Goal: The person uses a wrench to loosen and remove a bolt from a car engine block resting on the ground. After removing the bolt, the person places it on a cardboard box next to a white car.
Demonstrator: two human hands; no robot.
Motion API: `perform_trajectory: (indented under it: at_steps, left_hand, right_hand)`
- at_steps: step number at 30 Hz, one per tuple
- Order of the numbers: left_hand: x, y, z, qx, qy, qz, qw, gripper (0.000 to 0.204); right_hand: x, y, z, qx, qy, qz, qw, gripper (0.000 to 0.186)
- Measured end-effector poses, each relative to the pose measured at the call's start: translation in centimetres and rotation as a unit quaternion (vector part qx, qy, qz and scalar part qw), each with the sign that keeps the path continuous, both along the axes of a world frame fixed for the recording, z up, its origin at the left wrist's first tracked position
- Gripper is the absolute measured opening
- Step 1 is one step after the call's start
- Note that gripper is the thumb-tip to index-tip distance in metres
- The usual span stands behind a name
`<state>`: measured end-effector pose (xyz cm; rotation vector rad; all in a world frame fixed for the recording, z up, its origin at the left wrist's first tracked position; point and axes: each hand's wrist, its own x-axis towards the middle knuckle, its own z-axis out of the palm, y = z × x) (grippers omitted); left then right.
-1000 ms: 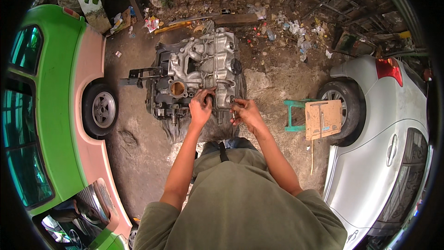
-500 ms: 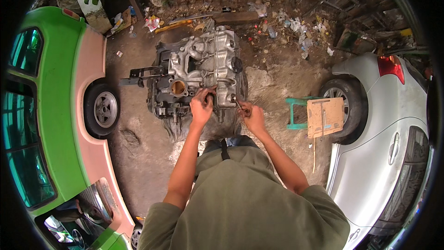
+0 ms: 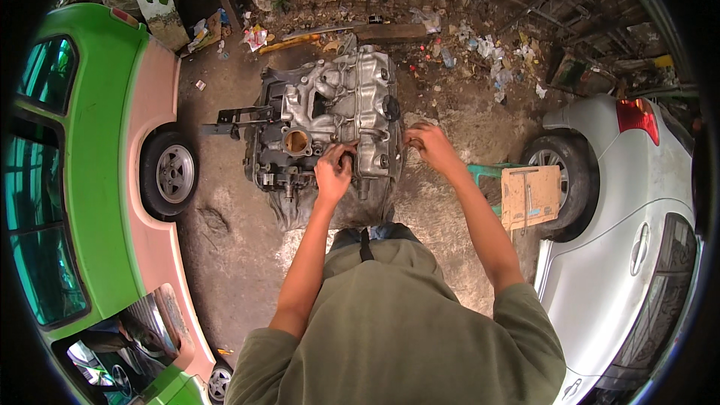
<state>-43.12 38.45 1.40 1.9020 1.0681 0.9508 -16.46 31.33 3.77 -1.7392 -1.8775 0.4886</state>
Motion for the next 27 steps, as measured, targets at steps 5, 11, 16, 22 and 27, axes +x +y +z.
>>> perform_trajectory:
  at_steps: [5, 11, 16, 22, 27]
  left_hand:
    - [0.1, 0.3, -0.1, 0.024, -0.008, -0.001, 1.000, 0.021]
    - [0.1, 0.2, 0.1, 0.012, -0.001, -0.003, 1.000, 0.021]
    - [0.1, 0.1, 0.2, 0.005, -0.001, -0.008, 1.000, 0.021]
    - [-0.2, 0.4, 0.2, -0.002, -0.013, -0.028, 1.000, 0.022]
    - [-0.4, 0.3, 0.0, 0.013, -0.003, -0.032, 0.999, 0.022]
  right_hand:
    - [-2.1, -4.7, -1.8, -0.103, 0.279, -0.163, 0.941, 0.029]
    - [-8.6, -8.7, -4.0, -0.113, 0.440, -0.217, 0.864, 0.040]
    - [-10.4, -8.3, -3.3, -0.142, 0.433, -0.216, 0.863, 0.052]
    - [-11.3, -7.0, -1.3, -0.148, 0.361, -0.220, 0.894, 0.051]
    - [-11.6, -6.7, -0.1, -0.143, 0.304, -0.219, 0.916, 0.050]
